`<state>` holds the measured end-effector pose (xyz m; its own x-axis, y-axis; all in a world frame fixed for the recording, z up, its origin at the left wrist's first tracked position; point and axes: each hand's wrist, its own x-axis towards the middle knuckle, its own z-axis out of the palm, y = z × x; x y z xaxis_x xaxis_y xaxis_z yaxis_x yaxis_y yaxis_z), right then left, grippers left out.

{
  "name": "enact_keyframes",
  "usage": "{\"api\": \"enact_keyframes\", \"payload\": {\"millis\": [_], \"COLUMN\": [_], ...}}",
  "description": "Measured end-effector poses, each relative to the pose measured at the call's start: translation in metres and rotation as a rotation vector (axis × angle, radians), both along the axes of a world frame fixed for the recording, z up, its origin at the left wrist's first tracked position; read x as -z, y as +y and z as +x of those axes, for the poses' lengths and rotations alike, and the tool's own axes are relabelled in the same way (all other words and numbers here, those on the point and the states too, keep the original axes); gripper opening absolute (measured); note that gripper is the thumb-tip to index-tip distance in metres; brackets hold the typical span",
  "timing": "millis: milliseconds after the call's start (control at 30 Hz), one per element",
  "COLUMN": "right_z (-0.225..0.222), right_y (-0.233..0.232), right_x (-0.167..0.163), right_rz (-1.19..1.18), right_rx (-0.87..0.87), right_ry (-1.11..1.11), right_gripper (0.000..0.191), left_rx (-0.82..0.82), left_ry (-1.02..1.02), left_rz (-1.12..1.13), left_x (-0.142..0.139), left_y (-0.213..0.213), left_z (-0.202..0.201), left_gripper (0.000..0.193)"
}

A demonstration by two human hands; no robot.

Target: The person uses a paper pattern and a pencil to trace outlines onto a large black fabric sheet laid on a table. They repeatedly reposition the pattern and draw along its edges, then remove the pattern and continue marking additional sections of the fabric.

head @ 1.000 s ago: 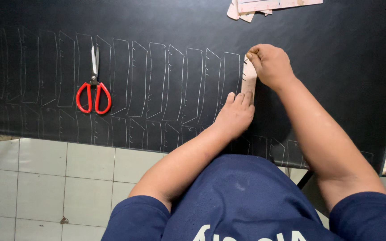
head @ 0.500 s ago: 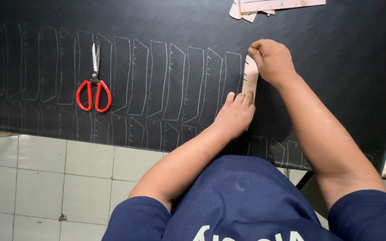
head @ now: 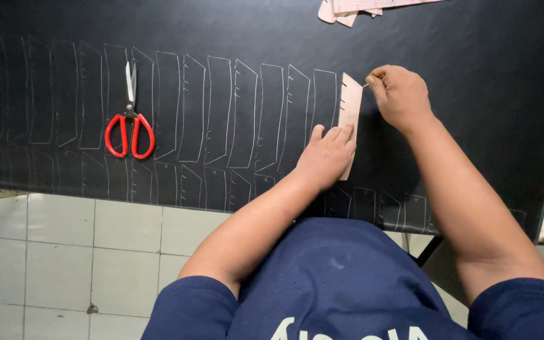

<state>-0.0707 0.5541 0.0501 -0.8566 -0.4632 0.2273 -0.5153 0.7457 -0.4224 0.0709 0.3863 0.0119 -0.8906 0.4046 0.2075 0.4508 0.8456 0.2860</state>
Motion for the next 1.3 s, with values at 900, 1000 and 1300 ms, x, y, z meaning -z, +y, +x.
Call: {"api": "enact_keyframes", "payload": {"millis": [900,1000,1300], "right_z": [0.200,0.203,0.202], "right_y": [0.028,0.027,0.000], "right_x": [-0.005,-0.004,0.002], "right_rz": [-0.119,-0.138,-0.178], "right_rx": [0.049,0.059,-0.066], "right_ry": [-0.231,-0.238,-0.206], "right_gripper": [0.017,0.017,0.013], "left_rx": [0.091,0.097,0.092], "left_ry": [-0.239,-0.244,-0.300], "left_rz": [0.015,-0.016,0.035], "left_x": [-0.007,-0.007,-0.006], "left_y": [-0.015,-0.015,-0.021], "left_z": [-0.019,-0.020,-0.029], "left_gripper": [0.077,0.077,0.069]}}
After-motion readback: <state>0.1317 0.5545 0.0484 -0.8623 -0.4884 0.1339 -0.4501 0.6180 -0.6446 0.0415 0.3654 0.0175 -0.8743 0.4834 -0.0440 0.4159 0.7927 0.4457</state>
